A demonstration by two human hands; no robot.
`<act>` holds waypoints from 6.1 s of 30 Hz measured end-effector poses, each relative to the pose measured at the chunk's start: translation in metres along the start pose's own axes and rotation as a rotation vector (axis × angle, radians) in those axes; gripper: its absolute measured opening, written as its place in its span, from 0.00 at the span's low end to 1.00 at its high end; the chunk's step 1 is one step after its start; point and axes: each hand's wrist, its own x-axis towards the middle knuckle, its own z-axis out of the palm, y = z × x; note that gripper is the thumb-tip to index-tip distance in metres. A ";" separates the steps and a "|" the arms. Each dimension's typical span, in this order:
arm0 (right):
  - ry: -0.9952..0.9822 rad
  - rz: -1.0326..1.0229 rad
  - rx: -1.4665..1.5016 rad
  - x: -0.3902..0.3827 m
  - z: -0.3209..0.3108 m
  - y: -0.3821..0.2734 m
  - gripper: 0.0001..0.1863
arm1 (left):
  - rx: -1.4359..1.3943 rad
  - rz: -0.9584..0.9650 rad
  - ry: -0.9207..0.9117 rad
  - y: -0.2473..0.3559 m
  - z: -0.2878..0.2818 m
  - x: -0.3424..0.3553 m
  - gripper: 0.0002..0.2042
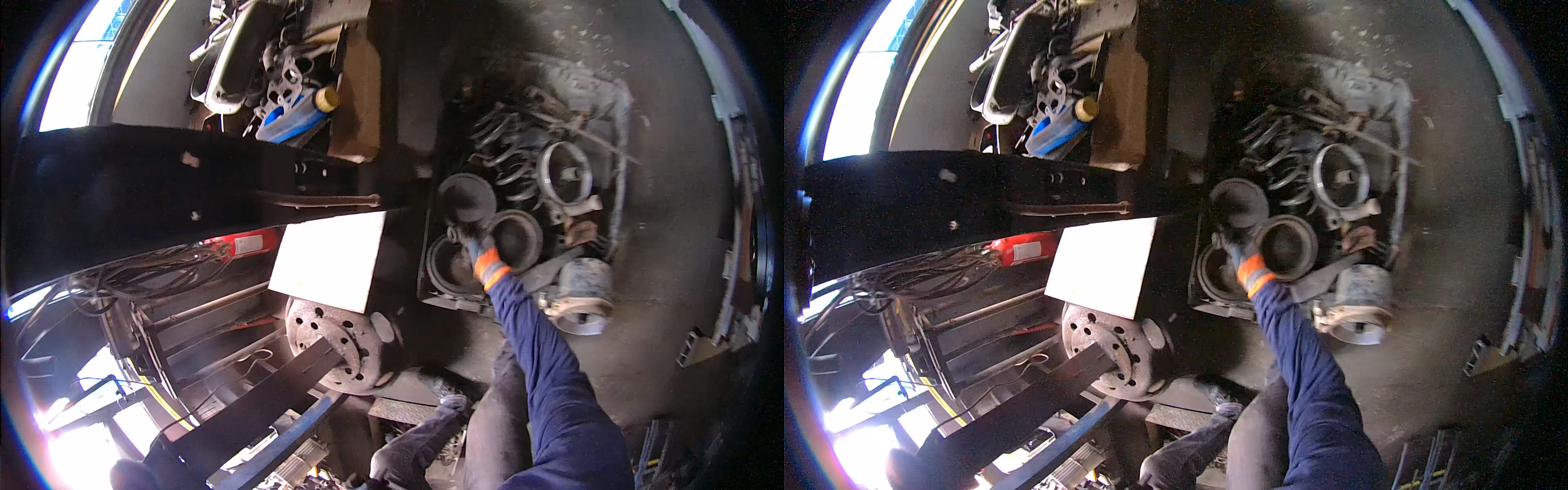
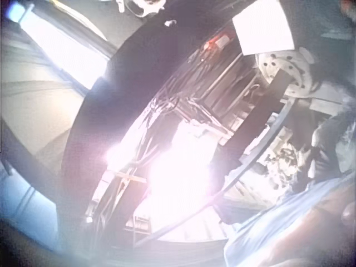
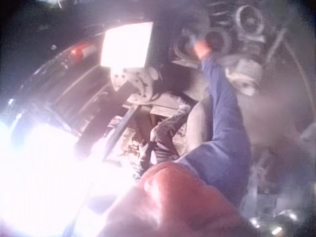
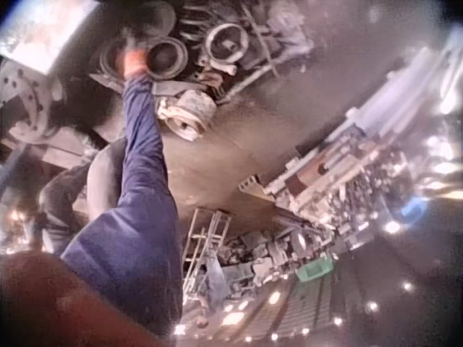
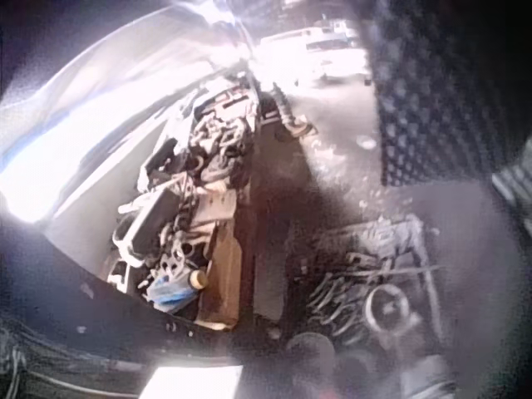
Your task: The person uses a bench grinder to smooth the edges of small metal rings. They hold each ring against the spinning wheel, rotate it to treat different sides, and then place it down before picking up another.
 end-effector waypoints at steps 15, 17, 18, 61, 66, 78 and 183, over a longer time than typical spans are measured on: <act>-0.644 0.386 0.944 -0.478 -0.016 -0.463 0.21 | -0.602 0.594 -0.847 0.222 0.006 -0.327 0.41; -0.662 0.354 0.901 -0.511 -0.012 -0.498 0.20 | -0.736 0.613 -0.923 0.211 0.008 -0.315 0.35; -0.678 0.317 0.885 -0.529 -0.010 -0.515 0.19 | -0.806 0.714 -1.042 0.219 0.006 -0.333 0.31; -0.890 0.445 -0.704 -0.835 0.373 -0.392 0.17 | -1.436 0.908 -0.755 -0.132 -0.212 -0.331 0.32; -0.847 0.446 -0.701 -0.817 0.368 -0.378 0.19 | -1.132 1.082 -0.517 -0.124 -0.239 -0.340 0.34; -0.742 -0.080 -0.689 -0.800 0.333 -0.384 0.18 | -0.589 1.168 -0.377 -0.101 -0.276 -0.371 0.26; -0.478 -0.906 -0.968 -0.577 0.382 -0.389 0.14 | -1.290 0.834 0.298 0.135 -0.185 -0.214 0.09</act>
